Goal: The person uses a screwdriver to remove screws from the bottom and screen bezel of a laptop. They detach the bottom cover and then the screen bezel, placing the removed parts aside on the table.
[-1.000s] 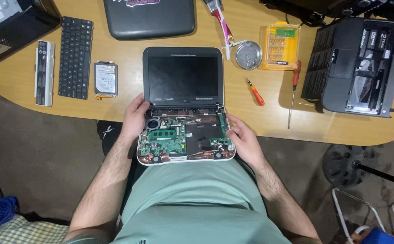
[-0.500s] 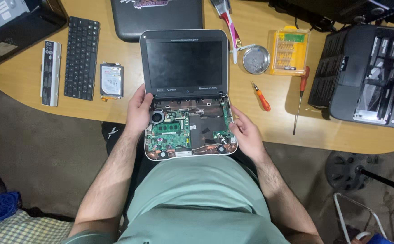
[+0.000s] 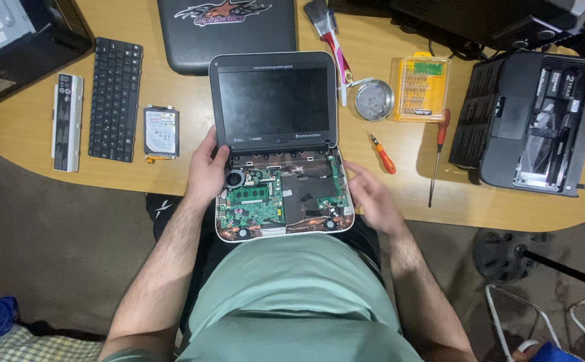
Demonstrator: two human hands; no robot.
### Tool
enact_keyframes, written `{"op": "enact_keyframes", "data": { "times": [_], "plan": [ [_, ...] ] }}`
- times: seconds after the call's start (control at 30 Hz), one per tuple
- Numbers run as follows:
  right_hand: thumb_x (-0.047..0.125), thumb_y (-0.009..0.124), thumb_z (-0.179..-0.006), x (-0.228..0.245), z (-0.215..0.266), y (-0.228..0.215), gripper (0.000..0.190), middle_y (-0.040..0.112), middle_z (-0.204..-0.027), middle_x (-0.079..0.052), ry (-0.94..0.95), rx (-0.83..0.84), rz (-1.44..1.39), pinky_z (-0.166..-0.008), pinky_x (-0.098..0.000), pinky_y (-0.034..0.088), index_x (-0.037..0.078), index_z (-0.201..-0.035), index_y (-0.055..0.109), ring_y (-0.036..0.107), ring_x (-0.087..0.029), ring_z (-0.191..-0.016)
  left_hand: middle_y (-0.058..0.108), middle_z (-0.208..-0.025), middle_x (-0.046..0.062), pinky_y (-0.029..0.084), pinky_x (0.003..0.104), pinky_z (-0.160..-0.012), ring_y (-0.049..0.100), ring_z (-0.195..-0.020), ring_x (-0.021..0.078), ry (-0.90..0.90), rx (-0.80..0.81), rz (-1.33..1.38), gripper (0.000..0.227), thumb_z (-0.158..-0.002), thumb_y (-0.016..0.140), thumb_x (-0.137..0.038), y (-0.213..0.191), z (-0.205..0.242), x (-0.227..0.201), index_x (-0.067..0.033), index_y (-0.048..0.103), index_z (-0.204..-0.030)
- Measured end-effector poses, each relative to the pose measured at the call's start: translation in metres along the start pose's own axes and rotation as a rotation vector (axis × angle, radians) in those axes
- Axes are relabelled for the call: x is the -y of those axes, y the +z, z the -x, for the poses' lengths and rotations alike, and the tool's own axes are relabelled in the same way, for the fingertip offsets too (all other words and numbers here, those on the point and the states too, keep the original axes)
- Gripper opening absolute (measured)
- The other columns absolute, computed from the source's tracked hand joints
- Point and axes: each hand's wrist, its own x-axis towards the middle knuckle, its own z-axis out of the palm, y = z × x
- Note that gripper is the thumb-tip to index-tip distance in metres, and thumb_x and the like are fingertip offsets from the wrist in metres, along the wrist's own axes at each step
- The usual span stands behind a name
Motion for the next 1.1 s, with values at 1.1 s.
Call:
{"op": "enact_keyframes", "data": {
  "times": [1.1],
  "plan": [
    [0.022, 0.096, -0.112, 0.126, -0.122, 0.135, 0.017, 0.090, -0.107, -0.011, -0.334, 0.122, 0.606, -0.091, -0.0418, 0.069, 0.016, -0.126, 0.089, 0.091, -0.032, -0.100, 0.083, -0.125, 0.016, 0.056, 0.036, -0.113, 0.063, -0.120, 0.0277, -0.007, -0.040, -0.025, 0.099, -0.090, 0.104, -0.014, -0.001, -0.022, 0.044, -0.0211, 0.064, -0.180]
  ]
}}
